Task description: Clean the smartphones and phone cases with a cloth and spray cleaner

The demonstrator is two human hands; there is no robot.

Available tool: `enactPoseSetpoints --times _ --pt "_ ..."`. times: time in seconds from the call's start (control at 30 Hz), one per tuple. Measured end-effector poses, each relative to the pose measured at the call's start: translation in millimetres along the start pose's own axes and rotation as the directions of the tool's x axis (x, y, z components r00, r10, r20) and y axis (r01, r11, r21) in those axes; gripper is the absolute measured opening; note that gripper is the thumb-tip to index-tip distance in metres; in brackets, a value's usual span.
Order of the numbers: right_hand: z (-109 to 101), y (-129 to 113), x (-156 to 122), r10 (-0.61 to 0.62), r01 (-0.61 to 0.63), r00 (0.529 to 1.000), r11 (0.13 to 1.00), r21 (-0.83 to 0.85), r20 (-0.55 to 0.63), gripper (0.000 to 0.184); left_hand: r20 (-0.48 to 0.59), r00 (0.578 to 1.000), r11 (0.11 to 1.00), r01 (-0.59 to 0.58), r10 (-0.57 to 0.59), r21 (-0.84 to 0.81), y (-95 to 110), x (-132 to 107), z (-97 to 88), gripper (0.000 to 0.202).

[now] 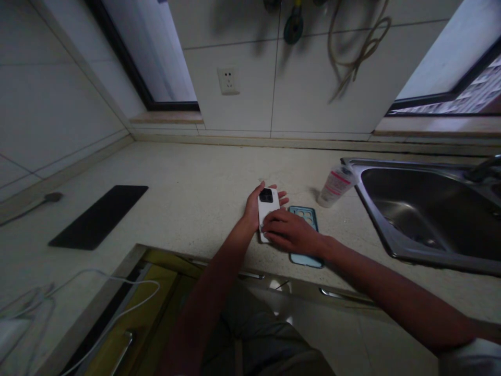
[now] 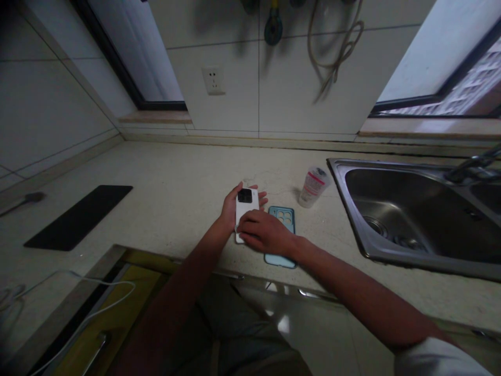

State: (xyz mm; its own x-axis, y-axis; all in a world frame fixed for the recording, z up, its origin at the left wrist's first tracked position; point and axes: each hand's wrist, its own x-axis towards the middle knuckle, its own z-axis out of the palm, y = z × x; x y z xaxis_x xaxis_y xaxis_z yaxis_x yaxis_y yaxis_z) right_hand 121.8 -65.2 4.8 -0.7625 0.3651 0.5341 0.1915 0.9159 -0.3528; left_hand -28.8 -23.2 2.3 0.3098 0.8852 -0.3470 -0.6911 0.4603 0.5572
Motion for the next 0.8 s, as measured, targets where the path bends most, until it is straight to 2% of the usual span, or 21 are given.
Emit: enactPoseSetpoints --times 0.8 --pt "0.0 -0.5 1.0 -0.006 0.006 1.0 1.0 -0.01 0.001 0.02 -0.011 1.0 1.0 -0.004 0.004 0.001 -1.2 0.9 -1.6 0.044"
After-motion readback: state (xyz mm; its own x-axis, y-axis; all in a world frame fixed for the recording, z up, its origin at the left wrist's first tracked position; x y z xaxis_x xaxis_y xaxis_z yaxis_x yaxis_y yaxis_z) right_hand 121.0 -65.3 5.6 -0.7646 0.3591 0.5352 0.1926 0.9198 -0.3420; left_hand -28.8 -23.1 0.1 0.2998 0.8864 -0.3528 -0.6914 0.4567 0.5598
